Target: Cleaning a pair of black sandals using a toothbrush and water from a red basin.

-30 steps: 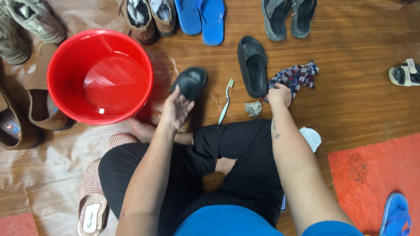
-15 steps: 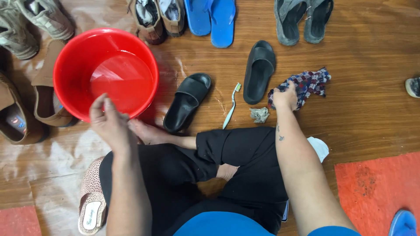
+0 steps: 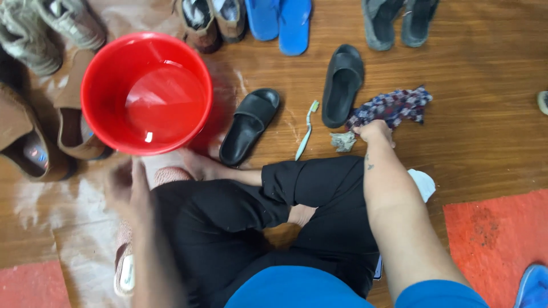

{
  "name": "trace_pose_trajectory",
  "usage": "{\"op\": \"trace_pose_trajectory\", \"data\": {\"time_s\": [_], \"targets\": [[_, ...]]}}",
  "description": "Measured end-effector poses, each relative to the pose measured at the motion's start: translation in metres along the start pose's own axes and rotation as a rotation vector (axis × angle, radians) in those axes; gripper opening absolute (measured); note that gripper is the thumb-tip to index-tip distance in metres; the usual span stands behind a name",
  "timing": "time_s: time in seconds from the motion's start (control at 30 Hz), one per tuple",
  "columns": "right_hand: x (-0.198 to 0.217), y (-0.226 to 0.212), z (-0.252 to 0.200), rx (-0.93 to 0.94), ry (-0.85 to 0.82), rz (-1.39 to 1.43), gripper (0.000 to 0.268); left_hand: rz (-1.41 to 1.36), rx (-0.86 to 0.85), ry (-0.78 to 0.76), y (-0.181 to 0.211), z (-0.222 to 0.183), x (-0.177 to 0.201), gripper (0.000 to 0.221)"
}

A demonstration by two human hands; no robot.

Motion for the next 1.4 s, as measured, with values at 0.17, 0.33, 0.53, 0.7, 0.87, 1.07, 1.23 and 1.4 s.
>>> {"op": "trace_pose_trajectory", "data": {"time_s": [0.17, 0.33, 0.53, 0.7, 0.87, 1.07, 1.23, 1.4], "targets": [[0.012, 0.008, 0.022, -0.009, 0.232, 0.197, 0.035, 0.505, 0.18, -0.552, 0.004, -0.048, 0.06, 0.05], [0.059, 0.024, 0.011, 0.498, 0.859, 0.546, 0.026, 0.373, 0.126, -0.572, -0.002, -0.082, 0.075, 0.075], [0.203, -0.008, -0.106, 0.682, 0.154, 1.231, 0.013, 0.33, 0.148, -0.475, -0.003, -0.081, 0.073, 0.071], [0.278, -0.045, -0.163, 1.072, 0.056, 0.799, 0.019, 0.572, -0.273, -0.292, 0.036, -0.079, 0.061, 0.053], [0.281, -0.091, -0.263, 1.261, -0.211, 0.735, 0.009, 0.313, -0.342, -0.423, 0.13, -0.053, -0.015, 0.047], [0.265, -0.12, -0.369, 1.475, -0.515, 0.469, 0.017, -0.033, -0.606, -0.852, 0.254, -0.023, -0.115, 0.091], [0.187, -0.136, -0.274, 1.478, -0.849, 0.928, 0.063, -0.302, -0.411, -1.228, 0.267, -0.072, -0.172, 0.06], [0.053, -0.036, -0.376, -0.182, -0.987, 1.362, 0.121, -0.453, 0.796, -0.82, 0.142, -0.096, -0.175, 0.052]]}}
Point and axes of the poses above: each hand's wrist, its own z-axis towards the middle knuckle, its own x-axis out of the back of the hand, y = z × x, the point moved 4 cm from there along z, towards the middle knuckle
